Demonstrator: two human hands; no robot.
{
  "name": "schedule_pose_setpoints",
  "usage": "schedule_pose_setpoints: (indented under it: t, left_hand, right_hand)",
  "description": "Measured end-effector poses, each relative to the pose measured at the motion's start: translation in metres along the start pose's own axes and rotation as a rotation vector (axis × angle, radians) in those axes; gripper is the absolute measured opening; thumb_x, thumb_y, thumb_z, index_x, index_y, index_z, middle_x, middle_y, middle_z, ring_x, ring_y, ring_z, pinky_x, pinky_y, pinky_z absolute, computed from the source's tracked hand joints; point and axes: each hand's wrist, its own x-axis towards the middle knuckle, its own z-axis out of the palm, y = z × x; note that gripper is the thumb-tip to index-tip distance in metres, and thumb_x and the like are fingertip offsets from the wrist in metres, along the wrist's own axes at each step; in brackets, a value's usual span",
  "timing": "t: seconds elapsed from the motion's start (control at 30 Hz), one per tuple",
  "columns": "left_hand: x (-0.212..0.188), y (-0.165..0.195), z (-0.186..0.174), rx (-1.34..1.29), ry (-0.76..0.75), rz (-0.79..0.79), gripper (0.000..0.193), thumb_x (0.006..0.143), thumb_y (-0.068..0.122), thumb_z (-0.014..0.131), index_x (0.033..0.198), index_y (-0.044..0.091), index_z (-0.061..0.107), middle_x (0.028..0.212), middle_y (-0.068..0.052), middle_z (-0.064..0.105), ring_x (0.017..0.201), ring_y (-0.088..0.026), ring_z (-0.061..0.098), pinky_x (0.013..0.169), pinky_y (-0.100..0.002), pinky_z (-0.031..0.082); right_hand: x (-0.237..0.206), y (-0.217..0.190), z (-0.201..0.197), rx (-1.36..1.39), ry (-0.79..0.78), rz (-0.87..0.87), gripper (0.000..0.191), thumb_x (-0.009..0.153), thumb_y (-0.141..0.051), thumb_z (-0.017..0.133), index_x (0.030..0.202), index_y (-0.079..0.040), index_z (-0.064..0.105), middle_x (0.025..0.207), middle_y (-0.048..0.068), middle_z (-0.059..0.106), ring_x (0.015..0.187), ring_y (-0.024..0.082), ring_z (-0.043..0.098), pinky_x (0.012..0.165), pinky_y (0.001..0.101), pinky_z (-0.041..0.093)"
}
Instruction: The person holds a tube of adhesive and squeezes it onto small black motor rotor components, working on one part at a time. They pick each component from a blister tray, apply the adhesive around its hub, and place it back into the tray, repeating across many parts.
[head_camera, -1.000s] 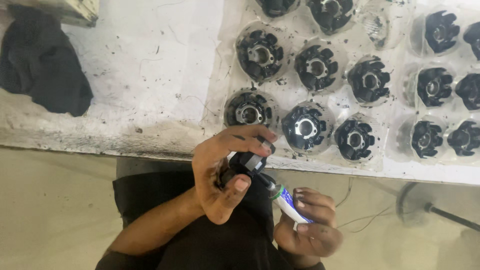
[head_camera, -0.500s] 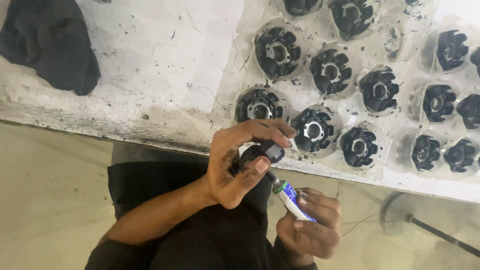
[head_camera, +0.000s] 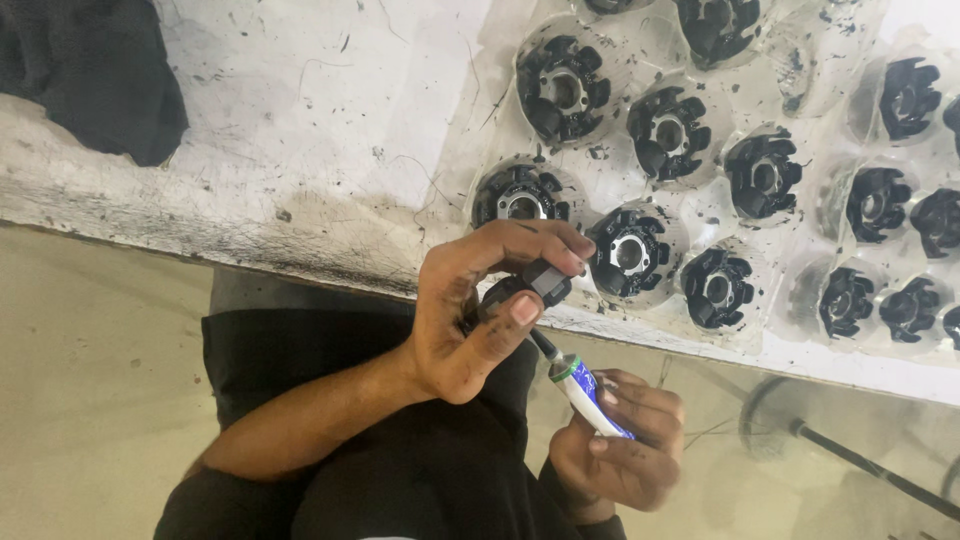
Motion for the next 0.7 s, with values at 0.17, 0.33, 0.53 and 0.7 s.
schedule_pose_setpoints:
  t: [0.17,0.33,0.53,0.7]
  left_hand:
    - [-0.003,-0.009,0.006,-0.178,0.092,-0.023,0.039,0.112,0.033,0.058,0.126,-0.003,0.059,0.126,-0.023,0.065,0.118,-0.024,0.067,0.103,-0.035,0.058]
    - [-0.007,-0.014,0.021,-0.738,0.270,-0.154,0.044,0.107,0.033,0.061,0.133,0.000,0.047,0.131,-0.027,0.057,0.123,-0.037,0.062,0.103,-0.049,0.056]
    - [-0.010,-0.015,0.032,-0.952,0.387,-0.284,0.048,0.104,0.035,0.056,0.137,0.003,0.045,0.136,-0.028,0.055,0.126,-0.045,0.060,0.104,-0.060,0.055]
    - [-0.010,-0.015,0.031,-1.019,0.437,-0.337,0.049,0.102,0.036,0.055,0.137,0.003,0.049,0.135,-0.029,0.057,0.124,-0.045,0.061,0.101,-0.060,0.055]
  right_hand:
    - [0.001,-0.003,0.001,0.009,-0.014,0.020,0.037,0.091,0.002,0.075,0.088,-0.010,0.041,0.094,0.016,0.059,0.091,0.031,0.067,0.071,0.0432,0.070]
    - [0.003,-0.001,0.008,0.002,0.151,-0.012,0.040,0.097,-0.004,0.076,0.098,-0.009,0.037,0.097,0.013,0.056,0.088,0.025,0.067,0.074,0.0383,0.070]
    - [0.003,0.004,0.011,0.012,0.197,-0.030,0.040,0.096,-0.002,0.075,0.095,-0.011,0.036,0.093,0.010,0.055,0.085,0.024,0.065,0.069,0.0388,0.068]
    - [0.001,0.005,0.010,0.035,0.194,0.029,0.037,0.092,0.001,0.076,0.092,-0.010,0.041,0.087,0.013,0.057,0.081,0.027,0.065,0.069,0.0425,0.067]
